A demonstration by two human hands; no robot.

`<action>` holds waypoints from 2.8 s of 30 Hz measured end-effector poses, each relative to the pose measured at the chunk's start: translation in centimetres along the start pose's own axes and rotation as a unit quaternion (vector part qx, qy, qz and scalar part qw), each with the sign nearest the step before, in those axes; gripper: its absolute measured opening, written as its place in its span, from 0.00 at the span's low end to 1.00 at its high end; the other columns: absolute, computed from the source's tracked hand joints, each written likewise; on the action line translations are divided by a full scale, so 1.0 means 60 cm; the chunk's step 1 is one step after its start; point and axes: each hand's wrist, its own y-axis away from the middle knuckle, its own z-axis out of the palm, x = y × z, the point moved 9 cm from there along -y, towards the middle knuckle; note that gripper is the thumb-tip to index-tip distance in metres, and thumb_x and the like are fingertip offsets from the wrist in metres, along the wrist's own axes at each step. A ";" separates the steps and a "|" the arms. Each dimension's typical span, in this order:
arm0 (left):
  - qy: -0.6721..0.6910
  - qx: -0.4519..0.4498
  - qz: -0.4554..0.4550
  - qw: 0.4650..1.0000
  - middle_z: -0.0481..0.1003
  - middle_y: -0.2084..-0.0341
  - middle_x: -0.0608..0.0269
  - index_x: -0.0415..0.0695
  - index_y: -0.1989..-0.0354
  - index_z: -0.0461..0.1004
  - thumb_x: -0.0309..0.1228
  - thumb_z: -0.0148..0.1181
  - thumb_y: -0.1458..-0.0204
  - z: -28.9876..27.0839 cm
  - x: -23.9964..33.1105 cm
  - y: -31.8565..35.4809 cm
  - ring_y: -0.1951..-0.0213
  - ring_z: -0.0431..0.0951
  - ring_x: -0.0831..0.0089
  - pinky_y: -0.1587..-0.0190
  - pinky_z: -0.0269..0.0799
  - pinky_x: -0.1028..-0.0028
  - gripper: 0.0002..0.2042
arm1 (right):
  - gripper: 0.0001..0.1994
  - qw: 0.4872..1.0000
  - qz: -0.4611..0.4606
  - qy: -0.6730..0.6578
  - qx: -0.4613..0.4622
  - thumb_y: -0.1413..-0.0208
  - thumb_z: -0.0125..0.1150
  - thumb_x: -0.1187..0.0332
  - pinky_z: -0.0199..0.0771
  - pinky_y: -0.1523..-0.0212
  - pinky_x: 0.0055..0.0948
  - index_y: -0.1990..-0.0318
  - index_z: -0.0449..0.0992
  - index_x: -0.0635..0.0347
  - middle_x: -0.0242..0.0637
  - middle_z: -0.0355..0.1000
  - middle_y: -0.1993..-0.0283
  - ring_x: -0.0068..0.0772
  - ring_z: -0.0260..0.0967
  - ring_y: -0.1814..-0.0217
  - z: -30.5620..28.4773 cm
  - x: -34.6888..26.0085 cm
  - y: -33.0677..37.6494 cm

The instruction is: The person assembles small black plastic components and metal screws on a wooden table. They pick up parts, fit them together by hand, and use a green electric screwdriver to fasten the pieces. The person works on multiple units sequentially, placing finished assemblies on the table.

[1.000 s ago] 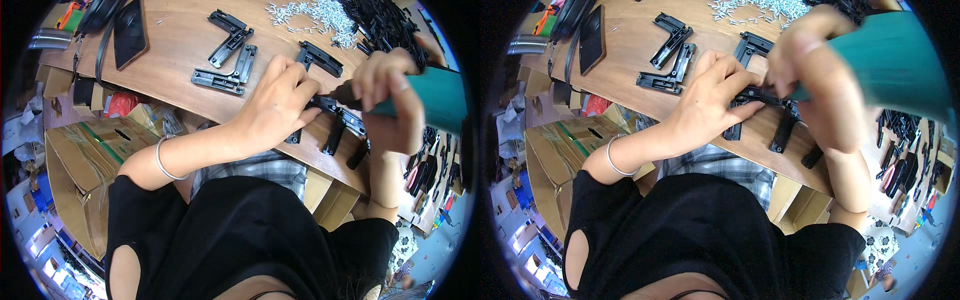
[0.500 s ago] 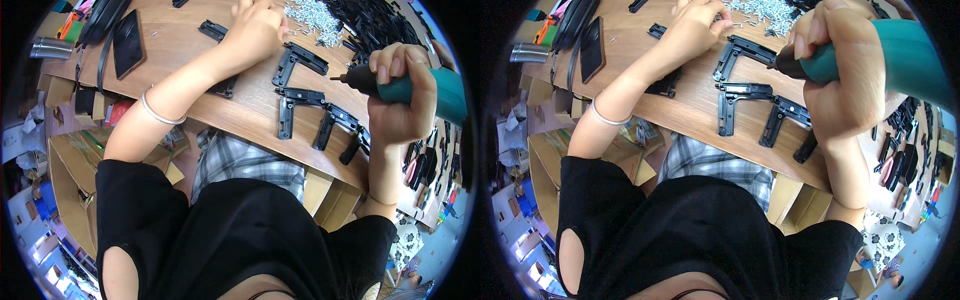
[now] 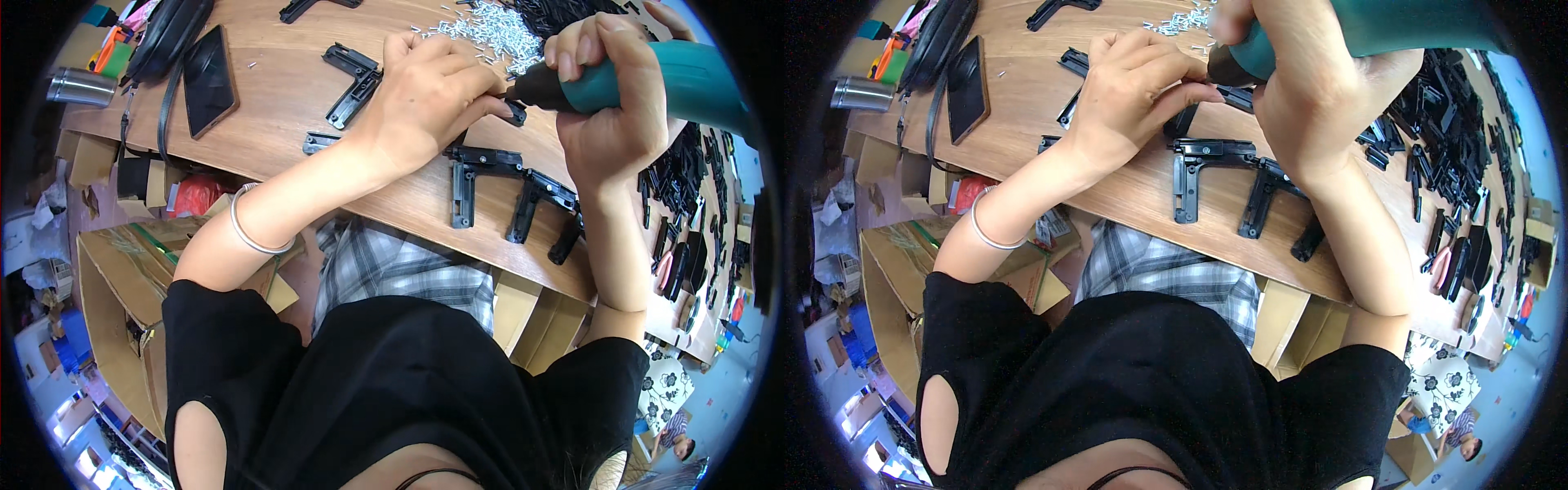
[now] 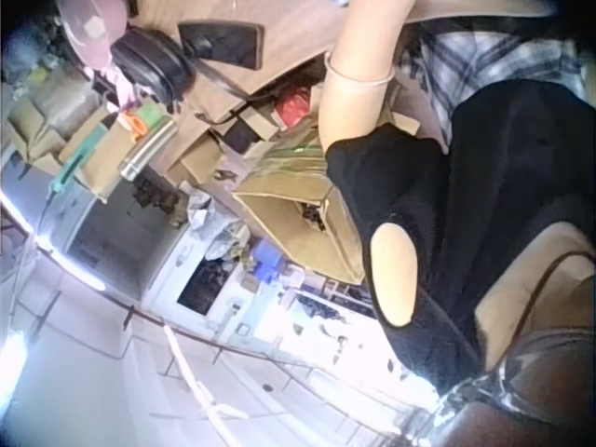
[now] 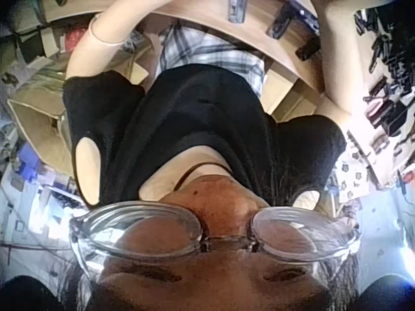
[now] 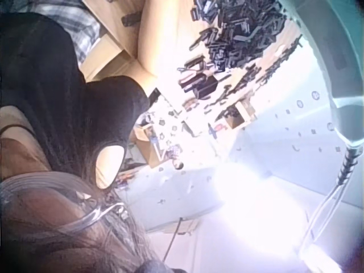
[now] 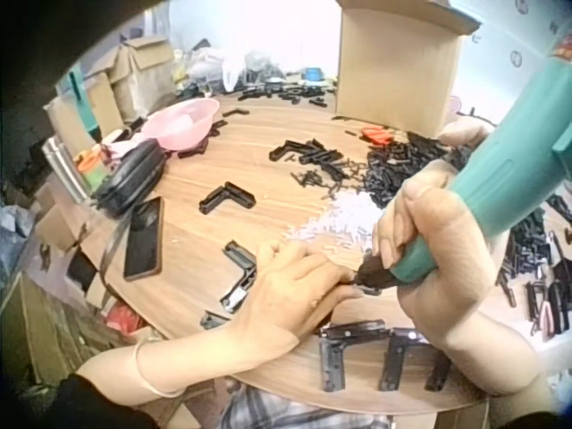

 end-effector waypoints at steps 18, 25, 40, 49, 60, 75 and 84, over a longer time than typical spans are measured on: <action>-0.023 -0.156 -0.104 0.982 0.70 0.59 0.63 0.47 0.55 0.71 0.42 0.66 0.59 0.078 -0.046 0.005 0.53 0.66 0.61 0.49 0.55 0.60 0.23 | 0.09 0.896 -0.158 0.396 -0.128 0.59 0.47 0.84 0.64 0.64 0.27 0.67 0.68 0.67 0.33 0.63 0.80 0.25 0.63 0.80 0.019 0.027 0.016; -0.015 -0.112 -0.077 0.991 0.71 0.61 0.60 0.44 0.62 0.73 0.38 0.67 0.61 0.096 -0.043 0.012 0.51 0.66 0.60 0.51 0.56 0.61 0.18 | 0.11 0.873 -0.177 0.424 -0.165 0.61 0.49 0.85 0.67 0.69 0.26 0.67 0.69 0.65 0.34 0.63 0.79 0.27 0.64 0.78 0.026 0.040 0.016; 0.014 -0.132 -0.068 0.989 0.71 0.66 0.54 0.40 0.58 0.67 0.36 0.56 0.48 0.064 -0.029 -0.003 0.62 0.72 0.59 0.58 0.64 0.65 0.15 | 0.21 0.946 0.008 0.318 0.057 0.51 0.54 0.81 0.68 0.69 0.29 0.49 0.57 0.69 0.39 0.64 0.76 0.28 0.63 0.75 -0.247 -0.020 0.021; 0.073 -0.291 -0.164 0.940 0.69 0.64 0.45 0.35 0.55 0.62 0.38 0.63 0.61 0.072 0.018 0.058 0.55 0.69 0.51 0.50 0.59 0.58 0.27 | 0.33 0.817 0.129 0.531 0.183 0.54 0.66 0.69 0.70 0.63 0.27 0.44 0.53 0.70 0.44 0.72 0.65 0.28 0.70 0.65 -0.421 -0.128 0.124; 0.269 -0.370 -0.268 0.848 0.75 0.67 0.47 0.33 0.57 0.66 0.36 0.66 0.69 0.097 0.046 0.002 0.64 0.76 0.55 0.58 0.71 0.68 0.29 | 0.36 0.744 0.183 0.601 -0.229 0.64 0.57 0.80 0.54 0.41 0.44 0.39 0.61 0.52 0.45 0.61 0.46 0.49 0.56 0.42 -0.177 -0.114 0.217; 0.063 -0.295 -0.119 0.946 0.76 0.74 0.51 0.33 0.65 0.70 0.26 0.64 0.67 0.158 0.108 0.011 0.72 0.77 0.56 0.68 0.75 0.67 0.18 | 0.32 0.829 0.359 0.425 -0.060 0.60 0.60 0.81 0.67 0.61 0.23 0.42 0.65 0.57 0.35 0.69 0.65 0.24 0.65 0.64 -0.187 -0.071 0.267; 0.723 -0.316 -0.388 0.476 0.72 0.73 0.65 0.47 0.66 0.68 0.28 0.57 0.56 0.050 0.131 0.142 0.74 0.76 0.76 0.71 0.73 0.76 0.09 | 0.18 0.880 0.259 0.341 -0.206 0.65 0.68 0.77 0.70 0.58 0.30 0.60 0.77 0.61 0.39 0.76 0.63 0.34 0.72 0.61 -0.027 -0.077 0.212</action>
